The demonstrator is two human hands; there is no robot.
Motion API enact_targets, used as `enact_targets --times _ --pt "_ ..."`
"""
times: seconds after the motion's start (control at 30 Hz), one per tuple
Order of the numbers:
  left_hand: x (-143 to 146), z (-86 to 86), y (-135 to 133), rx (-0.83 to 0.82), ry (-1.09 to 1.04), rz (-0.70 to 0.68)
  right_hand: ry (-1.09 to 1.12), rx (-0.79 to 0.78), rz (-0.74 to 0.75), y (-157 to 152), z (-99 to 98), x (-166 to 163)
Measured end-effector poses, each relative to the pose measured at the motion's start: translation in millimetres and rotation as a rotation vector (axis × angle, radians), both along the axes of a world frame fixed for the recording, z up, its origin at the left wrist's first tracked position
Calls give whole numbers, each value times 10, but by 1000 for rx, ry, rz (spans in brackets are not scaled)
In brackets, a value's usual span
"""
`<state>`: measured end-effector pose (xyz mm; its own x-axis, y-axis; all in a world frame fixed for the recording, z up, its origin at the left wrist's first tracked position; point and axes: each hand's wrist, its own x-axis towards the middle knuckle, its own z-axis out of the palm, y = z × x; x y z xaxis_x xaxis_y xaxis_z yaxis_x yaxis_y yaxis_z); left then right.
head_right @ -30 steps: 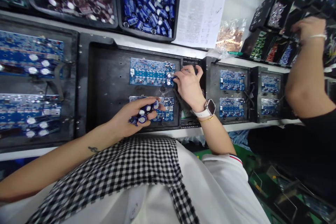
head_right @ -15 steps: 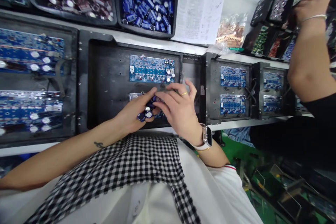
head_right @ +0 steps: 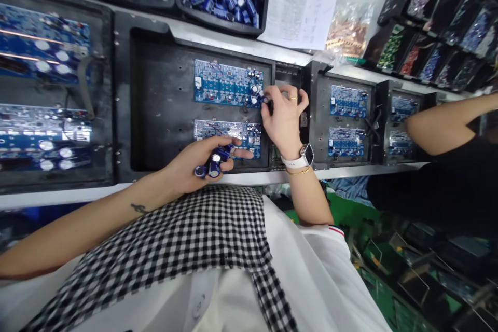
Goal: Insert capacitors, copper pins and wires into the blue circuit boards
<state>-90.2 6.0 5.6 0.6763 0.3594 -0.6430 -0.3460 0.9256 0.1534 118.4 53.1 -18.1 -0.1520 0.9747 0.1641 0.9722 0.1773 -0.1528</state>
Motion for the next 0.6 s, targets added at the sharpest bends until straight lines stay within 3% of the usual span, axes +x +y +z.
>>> enact_targets --times 0.4,0.6 --pt "-119 -7 -13 11 48 74 55 -25 22 34 -29 99" --pt "-117 -2 -21 -21 105 113 -38 -4 50 14 -28 60"
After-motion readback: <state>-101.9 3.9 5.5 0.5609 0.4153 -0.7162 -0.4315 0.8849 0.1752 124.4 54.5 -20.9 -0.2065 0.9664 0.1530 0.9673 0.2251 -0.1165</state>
